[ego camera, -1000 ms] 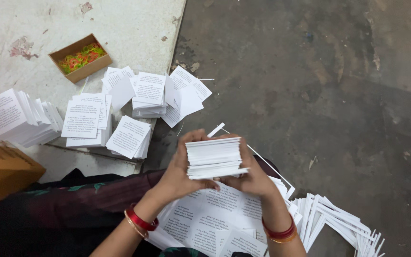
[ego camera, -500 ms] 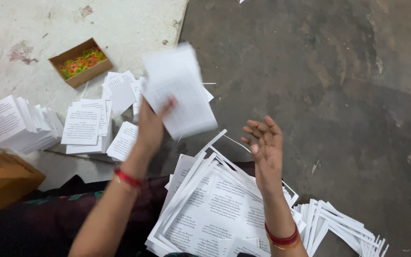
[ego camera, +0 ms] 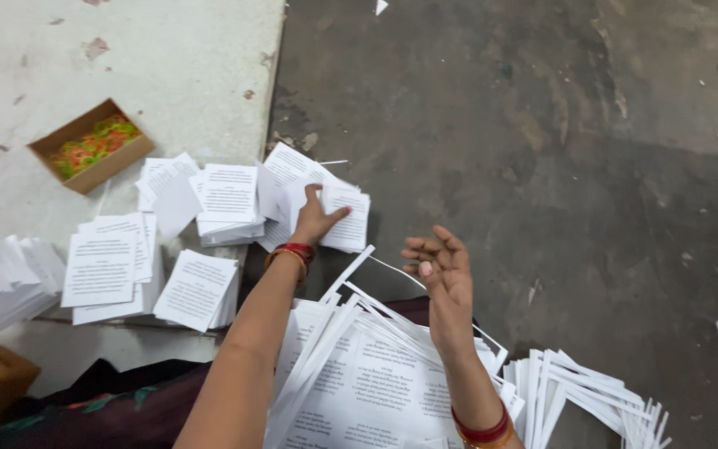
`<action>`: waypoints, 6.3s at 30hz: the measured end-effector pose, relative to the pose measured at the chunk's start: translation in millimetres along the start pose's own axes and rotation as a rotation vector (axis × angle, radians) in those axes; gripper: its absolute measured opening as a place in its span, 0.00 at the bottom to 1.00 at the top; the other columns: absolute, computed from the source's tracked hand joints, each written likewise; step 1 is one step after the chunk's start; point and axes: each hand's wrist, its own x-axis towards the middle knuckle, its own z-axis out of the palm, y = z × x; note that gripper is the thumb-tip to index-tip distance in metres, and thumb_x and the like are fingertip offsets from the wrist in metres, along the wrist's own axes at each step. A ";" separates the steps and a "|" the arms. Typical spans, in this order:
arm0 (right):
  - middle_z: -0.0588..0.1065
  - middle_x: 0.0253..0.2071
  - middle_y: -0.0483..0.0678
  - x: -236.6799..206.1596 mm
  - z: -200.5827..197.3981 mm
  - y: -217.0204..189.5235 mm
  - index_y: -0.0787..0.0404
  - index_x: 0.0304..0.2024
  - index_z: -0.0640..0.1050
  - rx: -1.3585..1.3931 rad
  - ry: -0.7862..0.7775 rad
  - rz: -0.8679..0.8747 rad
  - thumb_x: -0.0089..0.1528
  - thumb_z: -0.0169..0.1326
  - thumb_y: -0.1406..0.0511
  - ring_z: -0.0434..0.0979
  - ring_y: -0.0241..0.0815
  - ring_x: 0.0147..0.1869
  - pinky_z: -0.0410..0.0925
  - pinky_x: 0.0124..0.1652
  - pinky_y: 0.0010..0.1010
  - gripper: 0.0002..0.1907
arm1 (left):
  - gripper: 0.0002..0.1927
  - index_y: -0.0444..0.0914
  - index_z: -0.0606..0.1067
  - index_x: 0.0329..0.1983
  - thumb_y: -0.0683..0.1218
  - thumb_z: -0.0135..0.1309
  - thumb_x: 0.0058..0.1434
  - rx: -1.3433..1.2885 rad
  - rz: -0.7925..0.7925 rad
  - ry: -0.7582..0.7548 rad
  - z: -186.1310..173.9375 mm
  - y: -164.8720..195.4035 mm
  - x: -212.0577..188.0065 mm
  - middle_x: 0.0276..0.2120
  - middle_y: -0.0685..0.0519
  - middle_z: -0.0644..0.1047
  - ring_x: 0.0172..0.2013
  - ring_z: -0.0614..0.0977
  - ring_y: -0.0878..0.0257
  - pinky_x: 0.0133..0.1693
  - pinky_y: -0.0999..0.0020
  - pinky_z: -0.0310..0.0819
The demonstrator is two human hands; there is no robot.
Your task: The person sits on the floor and assembles printed sheets into booklets by folding and inserting them into white paper frames. The person handles multiple sheets and frames, stacking the assembled units on the floor.
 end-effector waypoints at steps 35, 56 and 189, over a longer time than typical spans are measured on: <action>0.75 0.47 0.63 -261.1 -22.3 -88.0 0.72 0.62 0.64 -1.194 -0.219 0.627 0.50 0.70 0.54 0.76 0.62 0.51 0.69 0.49 0.44 0.47 | 0.30 0.35 0.72 0.54 0.49 0.69 0.51 0.334 0.290 -0.745 -27.2 141.9 -421.9 0.43 0.46 0.76 0.47 0.74 0.47 0.50 0.56 0.70; 0.79 0.49 0.51 -270.7 -92.1 -49.5 0.66 0.56 0.74 -0.051 0.297 0.398 0.56 0.64 0.78 0.81 0.40 0.52 0.75 0.51 0.33 0.26 | 0.47 0.38 0.54 0.71 0.36 0.65 0.50 -0.523 -0.047 -0.688 -50.5 121.4 -439.6 0.64 0.49 0.69 0.62 0.73 0.57 0.61 0.60 0.70; 0.74 0.48 0.69 -217.3 -63.0 -7.7 0.75 0.57 0.69 -1.236 0.316 0.071 0.69 0.52 0.56 0.76 0.63 0.51 0.68 0.50 0.44 0.26 | 0.27 0.31 0.65 0.66 0.48 0.52 0.66 -0.591 -0.302 -0.114 -101.6 8.5 -365.3 0.53 0.50 0.77 0.54 0.77 0.63 0.55 0.70 0.69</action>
